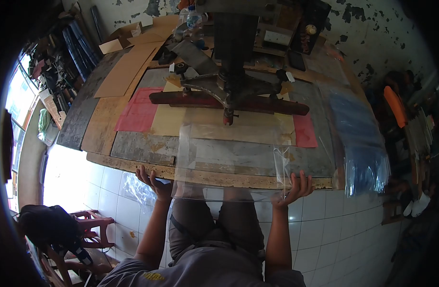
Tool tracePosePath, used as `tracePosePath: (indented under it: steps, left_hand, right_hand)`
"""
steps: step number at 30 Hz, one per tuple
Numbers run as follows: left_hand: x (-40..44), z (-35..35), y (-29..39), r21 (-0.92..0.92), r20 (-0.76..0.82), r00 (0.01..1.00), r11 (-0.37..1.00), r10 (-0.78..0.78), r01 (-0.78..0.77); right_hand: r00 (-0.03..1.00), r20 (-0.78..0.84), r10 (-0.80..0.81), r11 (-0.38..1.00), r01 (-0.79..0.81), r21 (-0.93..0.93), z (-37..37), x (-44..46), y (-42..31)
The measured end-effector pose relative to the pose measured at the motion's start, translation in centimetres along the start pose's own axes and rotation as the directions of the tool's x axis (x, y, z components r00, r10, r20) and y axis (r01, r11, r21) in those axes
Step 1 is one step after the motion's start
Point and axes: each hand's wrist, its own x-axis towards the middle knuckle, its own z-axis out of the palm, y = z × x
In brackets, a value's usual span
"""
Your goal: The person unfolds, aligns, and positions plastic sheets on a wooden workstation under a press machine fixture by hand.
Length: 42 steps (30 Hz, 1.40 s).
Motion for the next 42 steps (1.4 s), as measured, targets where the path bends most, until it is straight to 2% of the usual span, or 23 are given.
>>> tracePosePath:
  steps: [17,23,26,29,35,38,41,42]
  left_hand:
    - [-0.2,-0.2,0.0,0.045,0.036,0.999,0.999,-0.013,0.012]
    - [-0.3,0.0,-0.2,0.056,0.024,1.0,0.998,-0.015,0.014]
    - [-0.4,0.2,-0.3,0.045,0.005,1.0,0.999,-0.008,0.007]
    - [0.0,0.4,-0.2,0.024,-0.015,1.0,1.0,0.004,-0.004]
    - [-0.3,0.6,0.0,0.008,-0.027,1.0,1.0,-0.007,0.008]
    - [0.0,0.5,0.0,-0.015,-0.024,1.0,1.0,-0.008,0.008]
    - [-0.5,0.2,-0.2,-0.035,-0.004,1.0,0.999,-0.011,0.01]
    - [-0.5,0.1,-0.2,-0.04,0.002,1.0,0.999,-0.011,0.011]
  right_hand:
    - [0.999,-0.029,-0.041,0.999,0.042,0.025,0.1,1.0,-0.7]
    - [1.0,-0.016,-0.002,1.0,0.002,-0.004,0.1,0.3,-0.4]
    - [0.997,-0.008,-0.082,0.996,0.081,-0.039,0.1,0.8,-0.3]
    - [0.996,-0.005,-0.085,0.996,0.085,-0.031,-0.1,1.2,-0.8]
    - [0.99,0.125,-0.069,0.994,0.079,-0.077,-1.9,2.1,-1.6]
    - [0.973,0.228,-0.018,0.996,-0.001,0.085,-3.8,3.5,-1.2]
    - [0.952,0.303,0.041,0.996,-0.062,0.061,-4.8,7.3,-1.8]
    - [0.934,0.347,0.081,0.981,-0.136,0.139,-4.3,8.7,-1.3]
